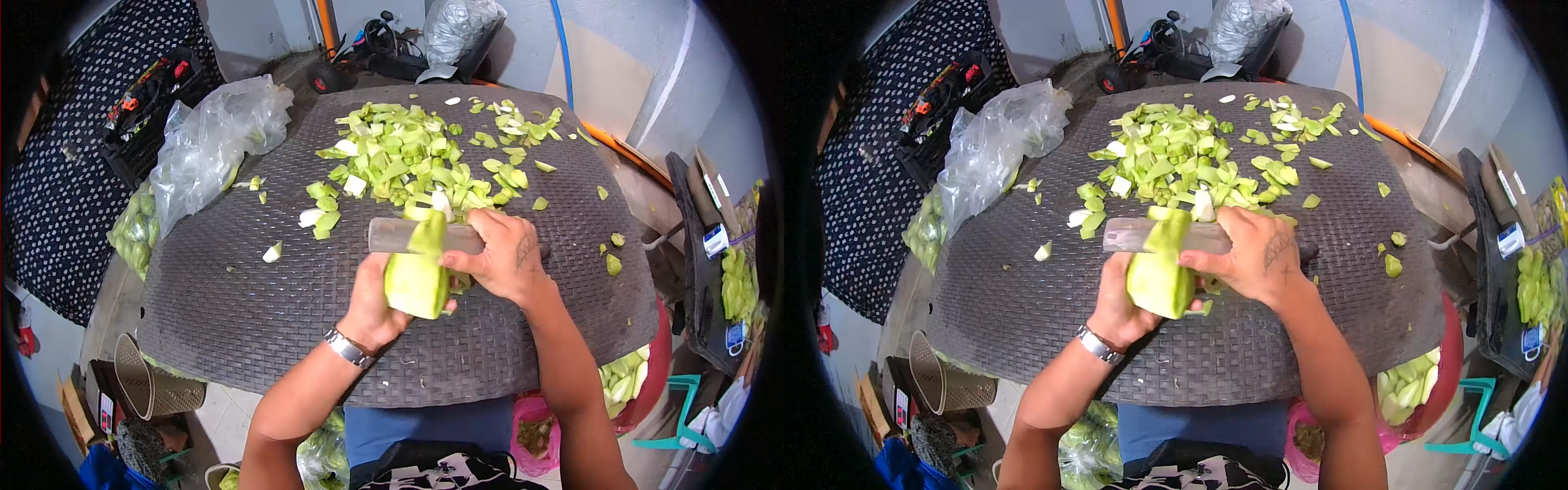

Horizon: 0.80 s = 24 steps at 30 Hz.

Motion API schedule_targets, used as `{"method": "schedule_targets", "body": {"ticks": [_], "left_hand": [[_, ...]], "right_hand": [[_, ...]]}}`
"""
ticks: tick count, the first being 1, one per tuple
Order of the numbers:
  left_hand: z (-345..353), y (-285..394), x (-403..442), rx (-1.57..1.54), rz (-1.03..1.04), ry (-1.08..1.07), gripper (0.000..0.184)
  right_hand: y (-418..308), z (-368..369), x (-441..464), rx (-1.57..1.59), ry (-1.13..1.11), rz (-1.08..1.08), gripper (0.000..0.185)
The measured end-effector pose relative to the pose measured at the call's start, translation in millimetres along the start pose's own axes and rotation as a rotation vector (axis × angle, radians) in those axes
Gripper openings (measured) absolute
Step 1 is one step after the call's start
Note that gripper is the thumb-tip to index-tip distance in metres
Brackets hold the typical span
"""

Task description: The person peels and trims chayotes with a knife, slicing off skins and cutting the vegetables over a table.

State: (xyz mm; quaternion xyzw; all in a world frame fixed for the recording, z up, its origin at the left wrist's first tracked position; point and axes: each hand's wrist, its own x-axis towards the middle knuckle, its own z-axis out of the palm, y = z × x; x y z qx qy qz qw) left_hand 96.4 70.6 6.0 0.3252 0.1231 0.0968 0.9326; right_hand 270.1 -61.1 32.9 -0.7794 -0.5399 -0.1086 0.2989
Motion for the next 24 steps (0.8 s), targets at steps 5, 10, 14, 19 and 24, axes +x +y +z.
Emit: {"method": "schedule_targets", "body": {"ticks": [5, 10, 14, 19, 24], "left_hand": [[1, -2, 4, -0.049, -0.075, 0.045, 0.06], [1, 6, 4, -0.128, -0.101, 0.022, 0.066], [13, 6, -1, -0.185, 0.032, 0.088, 0.056], [8, 11, 3, -0.148, 0.195, 0.247, 0.044], [11, 16, 4, -0.089, 0.238, 0.263, 0.052]], "right_hand": [[15, -1, 2, 0.013, -0.171, 0.142, 0.078], [38, -26, 8, -0.12, -0.183, 0.513, 0.082], [41, -40, 10, 0.0, -0.282, 0.74, 0.086], [38, -35, 7, 0.612, -0.587, 0.75, 0.085], [13, -39, 8, 1.123, -0.713, 0.759, 0.085]]}}
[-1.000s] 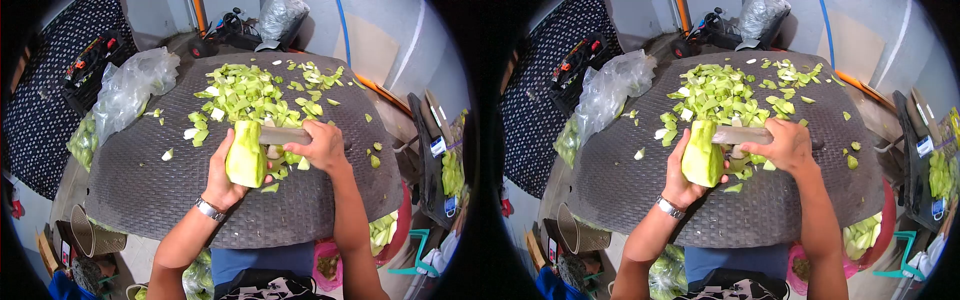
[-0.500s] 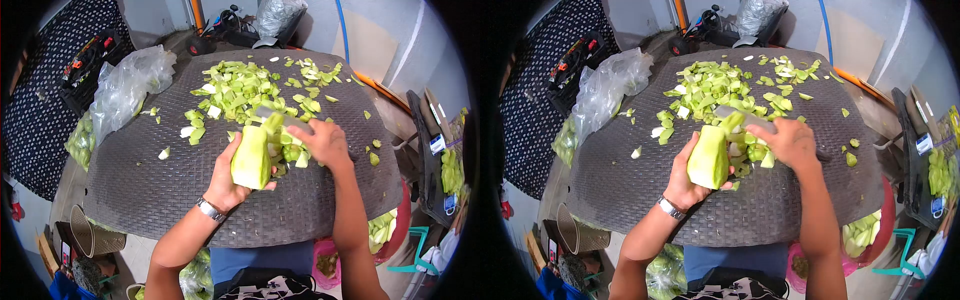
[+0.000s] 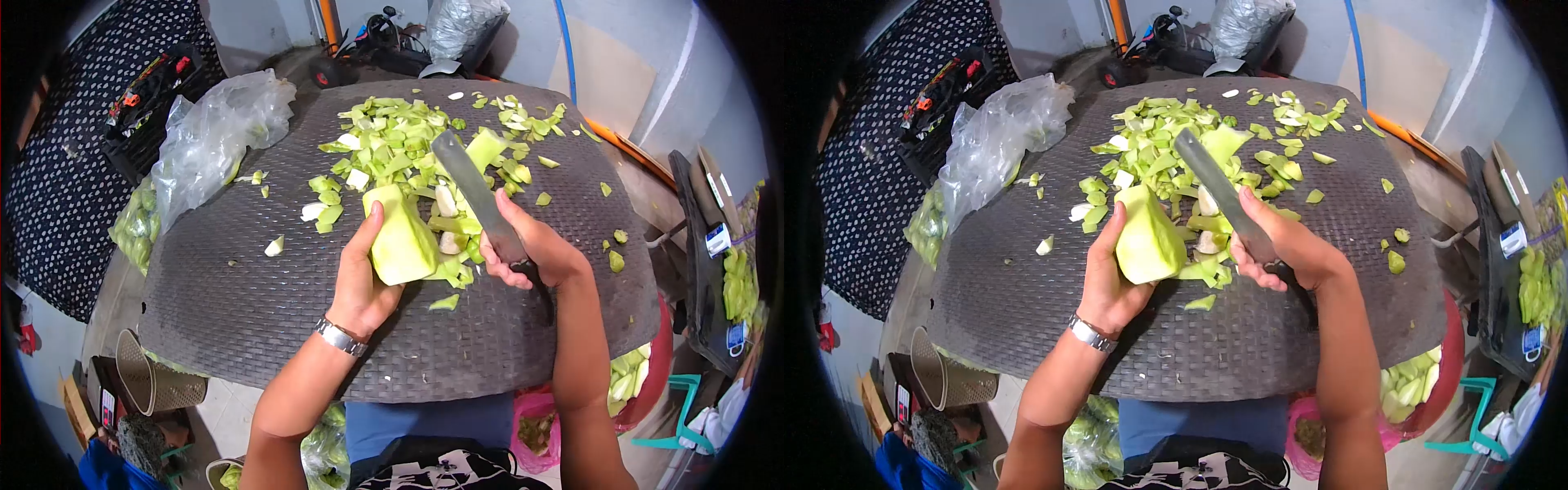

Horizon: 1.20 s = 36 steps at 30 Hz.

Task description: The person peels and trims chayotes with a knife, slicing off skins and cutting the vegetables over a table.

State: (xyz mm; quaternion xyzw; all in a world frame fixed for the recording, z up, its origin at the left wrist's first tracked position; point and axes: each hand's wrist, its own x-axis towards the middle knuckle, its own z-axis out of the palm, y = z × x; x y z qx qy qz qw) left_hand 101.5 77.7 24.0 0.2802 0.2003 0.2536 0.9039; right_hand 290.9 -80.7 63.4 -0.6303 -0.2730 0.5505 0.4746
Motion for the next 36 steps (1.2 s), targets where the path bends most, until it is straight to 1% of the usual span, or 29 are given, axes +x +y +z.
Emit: {"method": "schedule_targets", "body": {"ticks": [1, 2, 4, 5, 9, 12, 13, 16, 17, 20, 21, 22, 24, 25, 28, 29, 32, 35, 36], "left_hand": [[1, 0, 1, 0.011, 0.004, 0.005, 0.055], [-1, 2, 0, 0.002, -0.041, -0.02, 0.057], [-3, 6, -2, -0.017, -0.131, -0.076, 0.061], [-3, 5, -1, -0.012, -0.129, -0.063, 0.062], [-7, 4, 3, 0.002, -0.104, -0.027, 0.061], [-6, 5, 5, 0.023, -0.088, -0.013, 0.06], [-7, 5, 4, 0.031, -0.085, -0.002, 0.06], [-10, 3, 5, -0.002, -0.11, -0.041, 0.058], [-9, 3, 6, -0.017, -0.112, -0.038, 0.058], [-6, 1, 4, -0.045, -0.12, -0.015, 0.057], [-5, 2, 4, -0.04, -0.116, -0.008, 0.057], [-5, 2, 3, -0.036, -0.112, 0.001, 0.057], [-14, 1, 6, -0.063, -0.113, -0.071, 0.06], [-14, 1, 6, -0.075, -0.118, -0.106, 0.061], [-4, 2, 4, -0.205, -0.177, -0.155, 0.064], [-8, 2, 4, -0.218, -0.188, -0.227, 0.062], [-6, 5, 0, -0.189, -0.191, -0.279, 0.063], [-10, 4, 4, -0.238, -0.224, -0.287, 0.062], [-10, 5, 4, -0.21, -0.218, -0.281, 0.062]], "right_hand": [[2, -4, 2, 0.034, -0.049, -0.025, 0.086], [6, -6, 4, 0.07, -0.099, -0.044, 0.087], [11, -7, 9, 0.29, -0.285, -0.135, 0.087], [13, -8, 13, 0.398, -0.378, -0.181, 0.087], [22, 4, 27, 0.455, -0.262, -0.116, 0.086], [16, 8, 18, 0.598, -0.479, -0.161, 0.086], [16, 10, 18, 0.733, -0.607, -0.151, 0.086], [15, 22, 15, 0.601, -0.444, -0.177, 0.088], [10, 24, 11, 0.522, -0.384, -0.12, 0.088], [14, 33, 5, -0.174, 0.093, -0.235, 0.077], [13, 44, 1, -0.356, 0.221, -0.42, 0.067], [13, 54, -3, -0.552, 0.393, -0.58, 0.062], [19, 64, -2, -0.9, 0.609, -0.985, 0.067], [20, 68, -3, -0.951, 0.599, -1.016, 0.083], [17, 77, -9, -1.073, 0.451, -0.858, 0.093], [18, 77, -7, -1.083, 0.422, -0.863, 0.097], [22, 78, -3, -1.075, 0.378, -0.898, 0.098], [20, 80, -5, -1.108, 0.357, -0.821, 0.099], [20, 79, -4, -1.093, 0.352, -0.822, 0.1]]}}
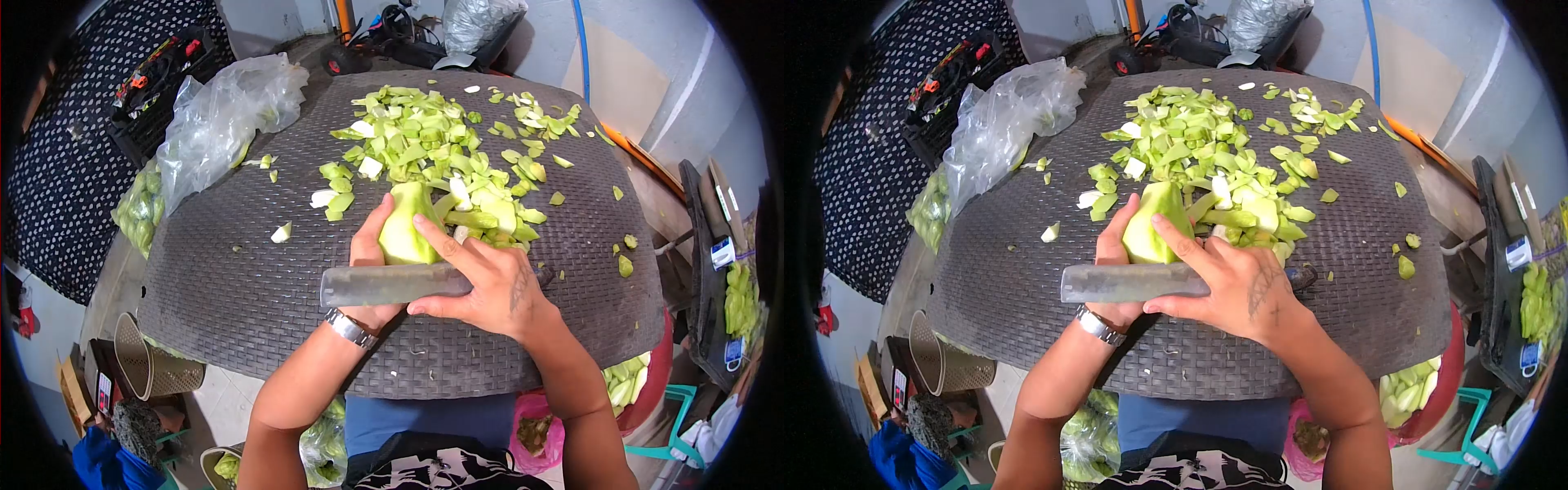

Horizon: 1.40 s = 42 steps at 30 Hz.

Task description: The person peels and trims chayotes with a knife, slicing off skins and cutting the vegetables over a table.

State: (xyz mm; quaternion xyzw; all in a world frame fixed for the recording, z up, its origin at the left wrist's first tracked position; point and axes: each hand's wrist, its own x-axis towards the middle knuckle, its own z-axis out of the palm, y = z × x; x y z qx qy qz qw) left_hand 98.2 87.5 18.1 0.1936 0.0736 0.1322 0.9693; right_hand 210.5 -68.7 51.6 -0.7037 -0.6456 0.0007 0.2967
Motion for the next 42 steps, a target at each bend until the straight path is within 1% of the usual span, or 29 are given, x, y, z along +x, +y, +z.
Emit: {"method": "schedule_targets", "body": {"ticks": [2, 5, 8, 12, 17, 20, 23, 26, 28, 30, 32, 34, 38, 40, 42], "left_hand": [[1, 0, 0, 0.054, 0.003, 0.018, 0.062], [4, 0, -1, 0.044, 0.003, 0.001, 0.062], [8, -1, -2, 0.033, 0.008, -0.008, 0.061], [5, -1, -1, 0.066, 0.022, -0.009, 0.058], [-2, -5, 3, 0.075, 0.025, 0.036, 0.054], [-2, -4, 2, 0.12, 0.041, 0.073, 0.057], [-3, -5, 0, 0.253, 0.029, 0.111, 0.058], [-1, -13, 0, 0.306, 0.084, 0.113, 0.06], [4, -12, 1, 0.259, 0.094, 0.108, 0.062], [0, -10, 1, 0.167, 0.097, 0.093, 0.063], [-2, -8, 1, 0.128, 0.111, 0.092, 0.061], [-1, -7, 1, 0.105, 0.105, 0.074, 0.06], [-1, -8, 2, 0.121, 0.127, 0.097, 0.058], [-1, -8, -1, 0.151, 0.137, 0.099, 0.058], [2, -8, -2, 0.168, 0.141, 0.092, 0.057]], "right_hand": [[5, 4, 0, 0.031, 0.002, 0.003, 0.103], [7, 8, 0, 0.016, 0.033, -0.028, 0.106], [15, 16, -1, -0.026, 0.113, -0.092, 0.105], [18, 15, 0, -0.072, 0.108, -0.079, 0.102], [32, 16, 2, -0.014, 0.162, -0.134, 0.093], [28, 11, 1, -0.08, 0.11, -0.108, 0.091], [29, -2, 2, -0.105, -0.001, -0.018, 0.089], [36, 1, 3, 0.046, 0.062, 0.001, 0.098], [35, 9, 4, 0.029, 0.175, -0.087, 0.107], [26, 12, 4, 0.025, 0.15, -0.088, 0.114], [10, 2, 3, 0.022, -0.006, -0.005, 0.118], [8, 1, 3, 0.056, -0.055, 0.074, 0.119], [13, 3, 3, 0.021, 0.009, 0.036, 0.119], [16, 2, 4, 0.042, -0.008, 0.057, 0.119], [18, -3, 4, 0.139, -0.079, 0.143, 0.118]]}}
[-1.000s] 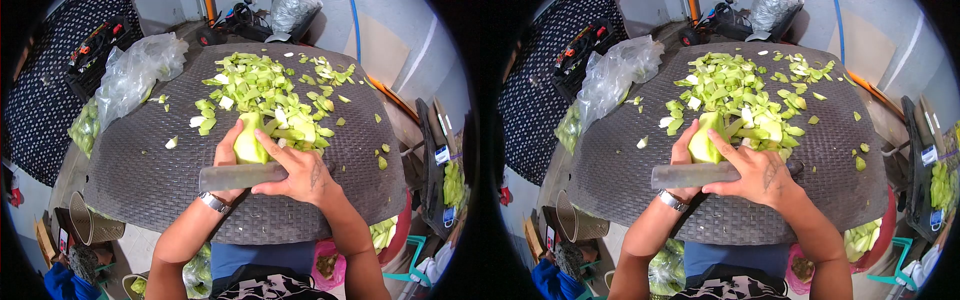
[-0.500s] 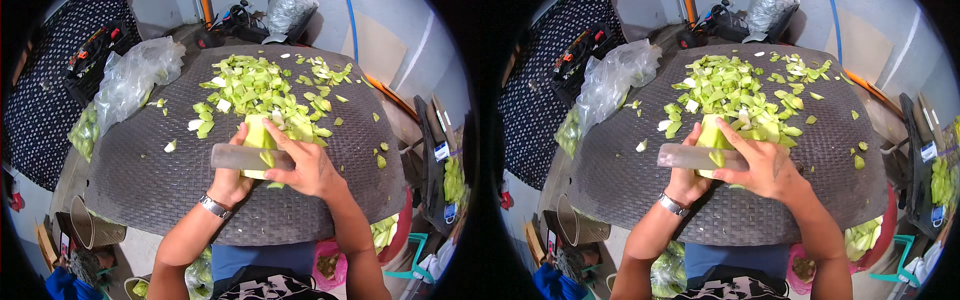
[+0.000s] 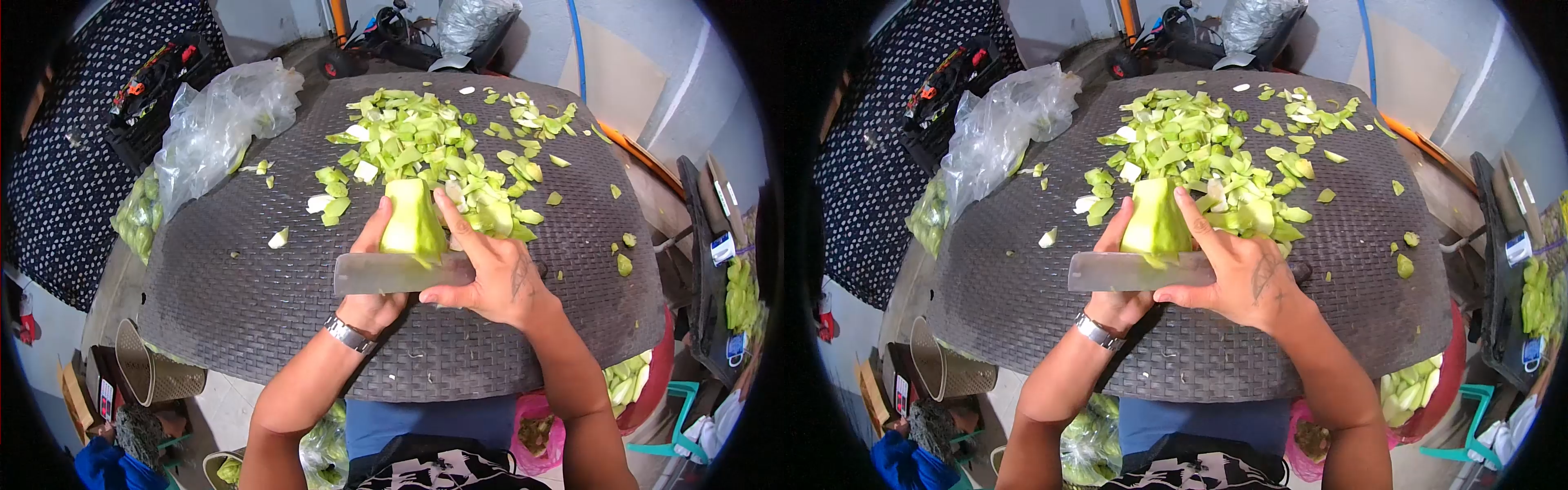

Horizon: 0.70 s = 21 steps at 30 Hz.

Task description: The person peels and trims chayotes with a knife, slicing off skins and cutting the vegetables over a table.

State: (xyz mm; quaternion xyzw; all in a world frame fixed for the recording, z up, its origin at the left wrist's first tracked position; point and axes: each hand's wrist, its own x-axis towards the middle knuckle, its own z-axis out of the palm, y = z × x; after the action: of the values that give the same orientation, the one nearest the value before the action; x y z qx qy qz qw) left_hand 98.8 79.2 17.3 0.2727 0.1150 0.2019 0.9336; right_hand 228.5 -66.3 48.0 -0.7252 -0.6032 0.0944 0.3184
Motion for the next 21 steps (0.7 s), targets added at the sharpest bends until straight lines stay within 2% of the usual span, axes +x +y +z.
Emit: {"method": "schedule_targets", "body": {"ticks": [2, 4, 8, 11, 13, 16, 21], "left_hand": [[5, 2, -2, 0.004, 0.004, -0.008, 0.057], [-1, 1, 0, -0.001, 0.004, -0.028, 0.056], [2, -1, -2, 0.091, 0.007, 0.04, 0.056], [1, -7, -6, 0.2, 0.054, 0.142, 0.057], [-1, -10, -3, 0.141, 0.054, 0.141, 0.058], [3, -6, 0, 0.141, 0.028, 0.102, 0.061], [0, -5, 1, 0.08, 0.014, 0.017, 0.06]], "right_hand": [[10, 9, 1, -0.071, 0.148, -0.141, 0.118], [11, 11, 1, -0.126, 0.206, -0.197, 0.117], [11, 4, 2, -0.153, 0.185, -0.118, 0.115], [29, -9, 6, -0.053, 0.153, -0.02, 0.112], [27, -12, 5, 0.04, 0.108, 0.046, 0.11], [11, -3, 1, 0.019, 0.1, -0.041, 0.113], [5, 4, -1, -0.055, 0.065, -0.051, 0.119]]}}
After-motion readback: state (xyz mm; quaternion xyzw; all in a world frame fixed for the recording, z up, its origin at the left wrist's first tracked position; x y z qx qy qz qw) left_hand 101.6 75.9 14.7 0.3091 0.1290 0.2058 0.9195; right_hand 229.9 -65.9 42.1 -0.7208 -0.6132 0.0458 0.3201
